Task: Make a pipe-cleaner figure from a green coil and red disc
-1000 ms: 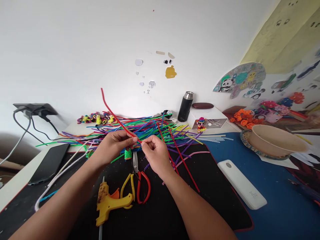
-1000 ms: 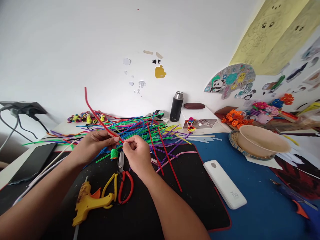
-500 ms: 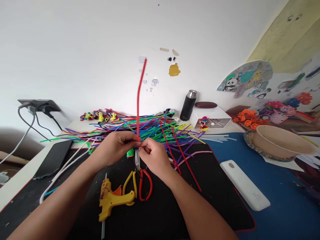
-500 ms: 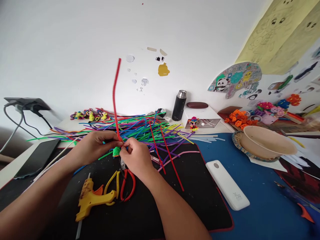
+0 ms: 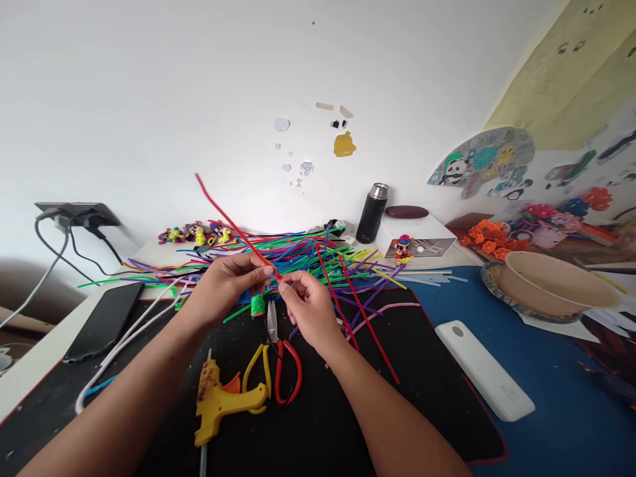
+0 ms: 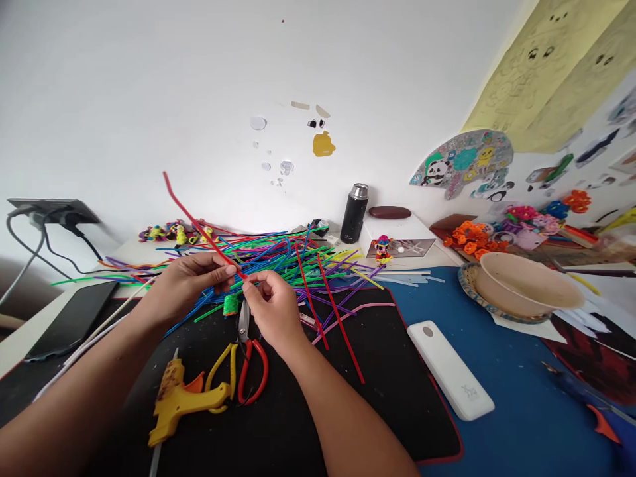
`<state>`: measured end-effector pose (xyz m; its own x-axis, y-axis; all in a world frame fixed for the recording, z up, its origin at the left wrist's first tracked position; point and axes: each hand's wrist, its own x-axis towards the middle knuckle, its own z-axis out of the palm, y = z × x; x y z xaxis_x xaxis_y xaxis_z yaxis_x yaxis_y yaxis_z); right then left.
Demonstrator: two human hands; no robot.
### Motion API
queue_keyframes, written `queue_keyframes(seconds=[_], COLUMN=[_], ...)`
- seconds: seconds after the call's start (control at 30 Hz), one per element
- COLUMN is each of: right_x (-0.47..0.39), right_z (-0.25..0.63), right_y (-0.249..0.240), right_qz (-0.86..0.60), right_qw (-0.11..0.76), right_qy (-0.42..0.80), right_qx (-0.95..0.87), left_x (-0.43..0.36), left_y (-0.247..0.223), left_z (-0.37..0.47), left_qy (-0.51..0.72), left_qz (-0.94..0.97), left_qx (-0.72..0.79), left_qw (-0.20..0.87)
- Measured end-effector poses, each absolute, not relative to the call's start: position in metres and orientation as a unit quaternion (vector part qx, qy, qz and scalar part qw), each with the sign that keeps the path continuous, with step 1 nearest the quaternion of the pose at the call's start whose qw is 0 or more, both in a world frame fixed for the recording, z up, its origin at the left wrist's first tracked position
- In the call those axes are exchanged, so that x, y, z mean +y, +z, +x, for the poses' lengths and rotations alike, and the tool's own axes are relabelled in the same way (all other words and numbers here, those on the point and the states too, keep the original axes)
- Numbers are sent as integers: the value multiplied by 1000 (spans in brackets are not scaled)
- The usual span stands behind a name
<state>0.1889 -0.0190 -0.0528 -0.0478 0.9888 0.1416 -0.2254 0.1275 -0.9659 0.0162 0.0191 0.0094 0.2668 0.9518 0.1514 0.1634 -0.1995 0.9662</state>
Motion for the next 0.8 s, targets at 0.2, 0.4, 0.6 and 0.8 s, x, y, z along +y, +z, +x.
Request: queue_keyframes(seconds=[0.2,0.4,0.6,0.8], right_x=[-19,-17,-15,-14], right_z=[189,190,191,190], right_y=[-50,-49,-49,-49], right_qz=[-377,-370,-366,-353], right_qw=[586,613,624,631], right_qy=[547,548,556,563], right_qx=[-465,-432,-410,-401], left_x=[19,20,21,22], left_y=[2,-2,-7,-11], left_z=[20,22,20,18], left_qy=[425,424,422,432], left_qz=[641,624,617,635], left_qx=[421,425,418,414], left_qw=[482,499,516,488])
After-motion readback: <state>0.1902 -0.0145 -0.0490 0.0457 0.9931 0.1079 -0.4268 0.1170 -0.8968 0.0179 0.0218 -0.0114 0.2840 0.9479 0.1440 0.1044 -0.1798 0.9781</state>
